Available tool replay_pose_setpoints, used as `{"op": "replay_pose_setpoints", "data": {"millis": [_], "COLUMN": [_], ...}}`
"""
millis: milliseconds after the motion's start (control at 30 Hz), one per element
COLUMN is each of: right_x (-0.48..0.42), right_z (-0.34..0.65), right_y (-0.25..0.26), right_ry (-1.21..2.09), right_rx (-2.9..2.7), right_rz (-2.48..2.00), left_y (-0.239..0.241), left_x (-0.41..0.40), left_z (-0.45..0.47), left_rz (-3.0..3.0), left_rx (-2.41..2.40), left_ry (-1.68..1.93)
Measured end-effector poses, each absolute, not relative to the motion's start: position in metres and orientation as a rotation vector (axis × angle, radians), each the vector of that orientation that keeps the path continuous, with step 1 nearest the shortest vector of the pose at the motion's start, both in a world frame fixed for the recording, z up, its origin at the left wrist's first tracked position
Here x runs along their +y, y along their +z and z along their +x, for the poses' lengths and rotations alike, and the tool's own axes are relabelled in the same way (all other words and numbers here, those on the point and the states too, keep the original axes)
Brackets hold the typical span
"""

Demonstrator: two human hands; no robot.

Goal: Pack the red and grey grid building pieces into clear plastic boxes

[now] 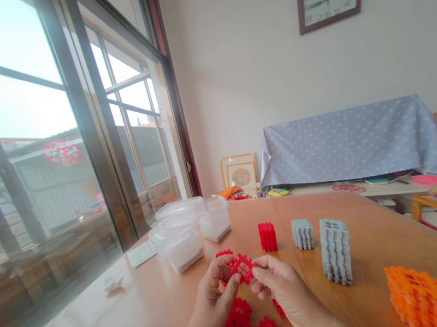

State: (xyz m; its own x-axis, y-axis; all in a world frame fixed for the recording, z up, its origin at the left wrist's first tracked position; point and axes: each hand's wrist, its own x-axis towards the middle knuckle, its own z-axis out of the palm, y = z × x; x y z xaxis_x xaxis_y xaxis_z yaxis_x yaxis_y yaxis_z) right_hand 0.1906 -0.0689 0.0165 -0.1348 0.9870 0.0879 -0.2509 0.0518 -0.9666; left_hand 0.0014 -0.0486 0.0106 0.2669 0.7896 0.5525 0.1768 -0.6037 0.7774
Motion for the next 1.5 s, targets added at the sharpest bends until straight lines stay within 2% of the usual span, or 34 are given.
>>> {"op": "replay_pose_setpoints", "data": {"millis": [300, 533, 733, 1000, 1133, 1300, 1500], "right_x": [-0.059, -0.054, -0.051, -0.049, -0.049, -0.047, -0.045], "right_z": [0.199, 0.199, 0.208, 0.211, 0.21, 0.21, 0.198], "right_y": [0.006, 0.003, 0.003, 0.003, 0.001, -0.002, -0.007], "right_ry": [1.302, 1.314, 1.247, 1.229, 1.223, 1.181, 1.465], "right_rx": [-1.105, -1.08, -1.04, -1.026, -1.033, -1.024, -0.831], "right_rz": [-0.946, -0.968, -1.047, -1.085, -1.087, -1.117, -0.948], "left_y": [-0.001, 0.005, 0.014, -0.002, -0.005, -0.005, 0.001], "left_x": [-0.045, -0.044, -0.026, -0.004, -0.003, -0.006, -0.017], "left_z": [-0.005, -0.009, -0.028, -0.038, -0.037, -0.033, -0.017], "left_rz": [2.079, 2.117, 2.132, 2.043, 1.888, 1.34, 0.993], "left_rx": [0.899, 0.933, 1.268, 1.482, 1.411, 1.17, 0.859], "left_ry": [1.231, 1.28, 1.528, 1.442, 1.45, 1.494, 1.295]}}
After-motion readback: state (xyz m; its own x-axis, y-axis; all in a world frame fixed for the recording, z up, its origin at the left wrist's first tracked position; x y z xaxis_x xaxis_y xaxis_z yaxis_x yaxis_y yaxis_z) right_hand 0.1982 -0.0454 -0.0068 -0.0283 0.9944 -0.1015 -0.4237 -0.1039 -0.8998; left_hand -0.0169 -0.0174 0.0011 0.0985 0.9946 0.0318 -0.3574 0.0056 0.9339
